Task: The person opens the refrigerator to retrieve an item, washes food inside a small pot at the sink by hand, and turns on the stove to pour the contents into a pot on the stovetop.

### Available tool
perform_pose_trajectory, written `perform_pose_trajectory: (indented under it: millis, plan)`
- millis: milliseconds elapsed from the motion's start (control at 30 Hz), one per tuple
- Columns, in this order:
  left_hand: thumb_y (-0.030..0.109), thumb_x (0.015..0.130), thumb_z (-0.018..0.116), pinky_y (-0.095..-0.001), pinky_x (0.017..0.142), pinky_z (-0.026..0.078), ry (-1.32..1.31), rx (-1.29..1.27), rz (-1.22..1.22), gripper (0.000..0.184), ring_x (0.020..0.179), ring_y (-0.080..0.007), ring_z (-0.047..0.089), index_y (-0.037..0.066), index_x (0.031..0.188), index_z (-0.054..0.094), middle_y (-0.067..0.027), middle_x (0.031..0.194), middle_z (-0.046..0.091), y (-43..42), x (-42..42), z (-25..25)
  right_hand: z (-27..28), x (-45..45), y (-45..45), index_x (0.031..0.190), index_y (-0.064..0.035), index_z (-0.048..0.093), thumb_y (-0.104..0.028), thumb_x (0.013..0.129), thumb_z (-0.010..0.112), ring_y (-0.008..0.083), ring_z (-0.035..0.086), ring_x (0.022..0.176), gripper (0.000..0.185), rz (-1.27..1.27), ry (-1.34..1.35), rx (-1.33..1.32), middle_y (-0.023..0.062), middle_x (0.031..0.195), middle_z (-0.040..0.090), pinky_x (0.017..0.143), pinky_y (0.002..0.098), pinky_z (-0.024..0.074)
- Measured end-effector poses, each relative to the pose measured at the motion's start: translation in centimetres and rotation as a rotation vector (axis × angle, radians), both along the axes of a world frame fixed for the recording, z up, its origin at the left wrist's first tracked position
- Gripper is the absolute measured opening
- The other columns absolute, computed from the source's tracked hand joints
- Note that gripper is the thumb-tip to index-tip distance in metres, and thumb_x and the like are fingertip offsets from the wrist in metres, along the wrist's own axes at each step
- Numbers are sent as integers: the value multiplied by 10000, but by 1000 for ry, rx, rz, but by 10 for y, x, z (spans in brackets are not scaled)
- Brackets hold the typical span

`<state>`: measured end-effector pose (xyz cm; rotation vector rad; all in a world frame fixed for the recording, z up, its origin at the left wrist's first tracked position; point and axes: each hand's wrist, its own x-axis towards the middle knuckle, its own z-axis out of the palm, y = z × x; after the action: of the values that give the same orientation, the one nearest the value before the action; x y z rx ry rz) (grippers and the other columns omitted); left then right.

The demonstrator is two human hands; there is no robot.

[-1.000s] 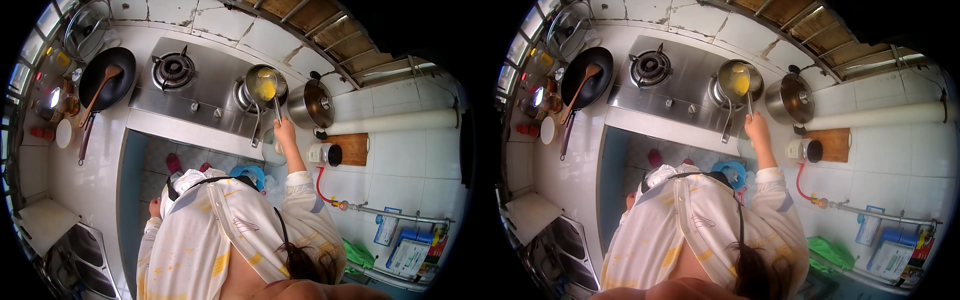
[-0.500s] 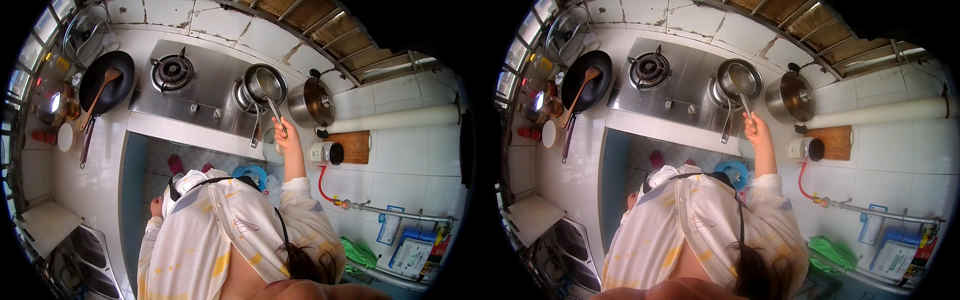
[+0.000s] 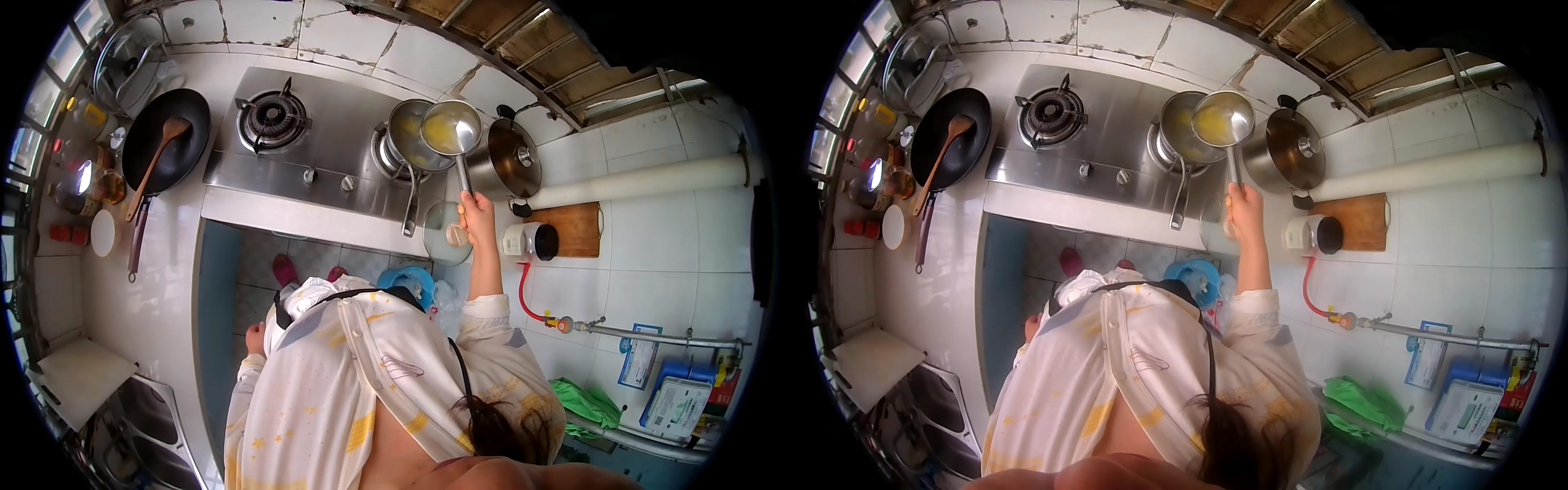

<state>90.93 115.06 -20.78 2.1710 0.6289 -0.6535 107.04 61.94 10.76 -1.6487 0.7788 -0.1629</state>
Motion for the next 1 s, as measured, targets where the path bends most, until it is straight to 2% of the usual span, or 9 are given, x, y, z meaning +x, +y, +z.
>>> perform_pose_trajectory:
  millis: [233, 300, 433, 500, 600, 1000]
  plan:
    - [369, 787, 576, -393, 668, 455, 21, -18, 18, 388, 706, -318, 604, -18, 784, 612, -195, 741, 623, -1, -5, -1, -16, -9, -13, 743, -44, 497, -197, 903, 509, 65, 361, 362, 221, 34, 36, -191, 6, 563, 469, 344, 224, 293]
    - [368, 791, 575, -393, 670, 456, 8, -19, 17, 391, 706, -316, 605, -21, 785, 611, -196, 742, 623, -1, -6, 4, -24, -7, -20, 742, -43, 500, -192, 902, 505, 67, 365, 360, 219, 99, 23, -422, 0, 554, 456, 340, 228, 296]
    - [354, 800, 572, -393, 657, 457, 9, -13, 24, 378, 695, -305, 607, -21, 781, 611, -190, 735, 625, -3, -3, 11, -22, -5, -19, 731, -27, 500, -198, 884, 526, 92, 408, 392, 230, 74, 68, -456, 16, 542, 466, 384, 259, 330]
    - [349, 802, 572, -393, 653, 457, 5, -33, 36, 371, 692, -302, 607, -19, 781, 611, -187, 733, 625, -2, -4, 12, -33, -13, -32, 729, -17, 512, -214, 859, 551, 120, 458, 445, 239, 117, 122, -863, 36, 541, 495, 447, 290, 364]
    - [344, 803, 572, -394, 645, 457, -27, -44, 28, 361, 686, -300, 606, -14, 784, 612, -185, 729, 624, 1, -8, 0, -18, -12, -18, 735, -9, 533, -232, 843, 565, 135, 487, 494, 250, 76, 113, -834, 51, 548, 520, 498, 307, 381]
    - [349, 794, 576, -399, 650, 452, -35, -28, 21, 367, 695, -322, 603, -17, 775, 610, -197, 727, 618, 1, -7, 2, -10, -11, -14, 801, -2, 556, -226, 841, 561, 202, 501, 530, 227, 85, 78, -928, 119, 596, 529, 542, 329, 404]
